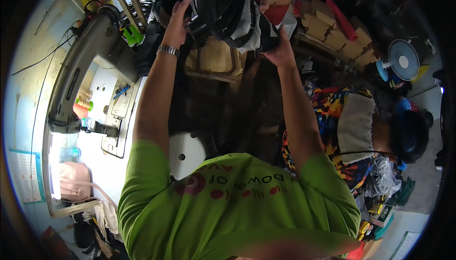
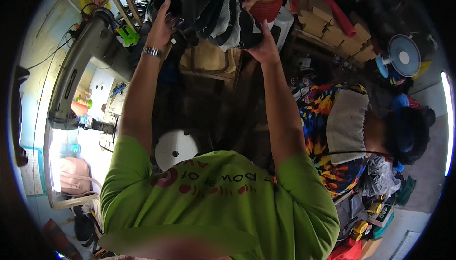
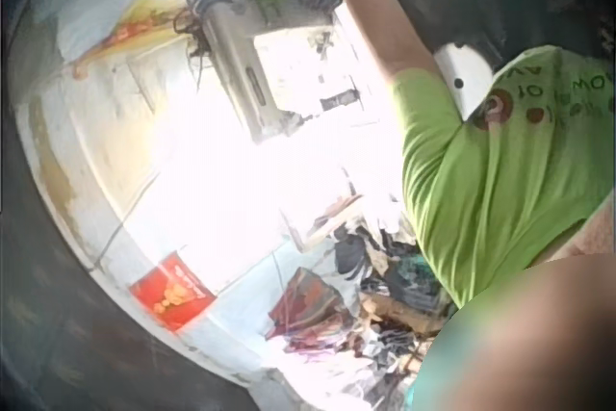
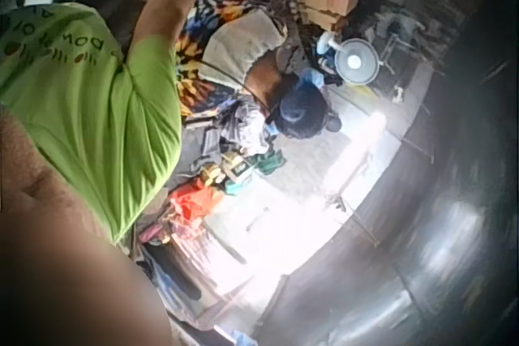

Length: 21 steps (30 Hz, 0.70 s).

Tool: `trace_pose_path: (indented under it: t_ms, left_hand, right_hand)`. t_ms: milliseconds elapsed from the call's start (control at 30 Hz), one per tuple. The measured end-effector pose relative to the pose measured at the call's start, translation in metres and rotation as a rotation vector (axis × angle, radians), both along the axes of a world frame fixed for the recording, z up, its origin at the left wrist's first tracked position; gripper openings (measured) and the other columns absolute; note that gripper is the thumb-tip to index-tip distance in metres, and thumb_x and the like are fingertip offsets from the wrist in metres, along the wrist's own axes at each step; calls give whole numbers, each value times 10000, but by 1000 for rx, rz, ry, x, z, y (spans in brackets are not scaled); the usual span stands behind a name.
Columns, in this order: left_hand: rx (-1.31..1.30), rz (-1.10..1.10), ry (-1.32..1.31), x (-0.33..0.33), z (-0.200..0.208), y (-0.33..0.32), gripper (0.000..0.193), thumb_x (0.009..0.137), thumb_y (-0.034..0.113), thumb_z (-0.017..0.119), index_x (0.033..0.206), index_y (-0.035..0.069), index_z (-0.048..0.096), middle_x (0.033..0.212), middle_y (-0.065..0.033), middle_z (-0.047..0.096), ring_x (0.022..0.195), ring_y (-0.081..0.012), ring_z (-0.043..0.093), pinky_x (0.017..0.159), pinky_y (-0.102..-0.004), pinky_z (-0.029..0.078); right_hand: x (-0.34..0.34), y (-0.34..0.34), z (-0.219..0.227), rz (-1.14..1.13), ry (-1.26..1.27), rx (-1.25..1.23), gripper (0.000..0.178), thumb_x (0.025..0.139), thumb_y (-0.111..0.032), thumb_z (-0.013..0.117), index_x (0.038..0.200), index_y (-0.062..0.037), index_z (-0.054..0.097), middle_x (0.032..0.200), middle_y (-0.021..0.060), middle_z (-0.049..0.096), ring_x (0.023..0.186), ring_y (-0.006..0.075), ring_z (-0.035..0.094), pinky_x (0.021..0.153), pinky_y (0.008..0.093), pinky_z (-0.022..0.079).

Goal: The person handles black shoe uppers and a wooden last, then uses yellow-handled scissors to trim excess material from the uppers. They repeatedly pick up, inspect, and cut the uppers, placing trimmed pieces aside on the workbench.

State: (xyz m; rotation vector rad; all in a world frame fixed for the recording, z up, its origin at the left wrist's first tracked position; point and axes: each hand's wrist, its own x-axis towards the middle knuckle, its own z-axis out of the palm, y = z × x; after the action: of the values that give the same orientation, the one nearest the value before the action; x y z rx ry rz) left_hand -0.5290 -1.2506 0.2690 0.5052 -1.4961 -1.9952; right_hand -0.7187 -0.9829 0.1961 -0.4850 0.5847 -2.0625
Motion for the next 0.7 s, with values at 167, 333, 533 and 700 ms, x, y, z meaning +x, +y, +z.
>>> trace_pose_path:
  t_ms: [167,333,533,700]
  left_hand:
    - [-92,-68,-39,-56,-7,1,1292,675,404,887,1573,132,-2,1469,-193,398,1296,-331,467,1018,-475,438]
    - [-59,-101,94,-58,-22,15,1174,716,254,868,1559,121,62,1437,-168,433,1283,-299,485,1027,-413,451]
    - [100,-224,122,-5,-48,85,913,797,408,740,1520,122,262,1412,-168,459,1258,-298,518,999,-418,489]
    - [126,-212,279,76,-62,169,899,800,382,727,1518,125,250,1366,-148,510,1210,-292,565,1015,-413,492]
  right_hand:
    - [-19,-7,-6,88,13,80,351,892,-147,686,1206,-3,623,1149,115,684,1037,248,669,937,408,529]
    - [17,3,-21,-75,407,296,345,769,1,725,1105,-72,700,1080,50,715,1034,218,662,948,353,511]
    - [97,65,-6,-549,1506,102,596,687,12,778,1247,-152,657,1257,70,646,1145,266,609,1026,351,448]
    - [197,146,25,158,232,-21,626,860,-214,740,1405,-36,489,1385,86,553,1240,224,550,1042,376,437]
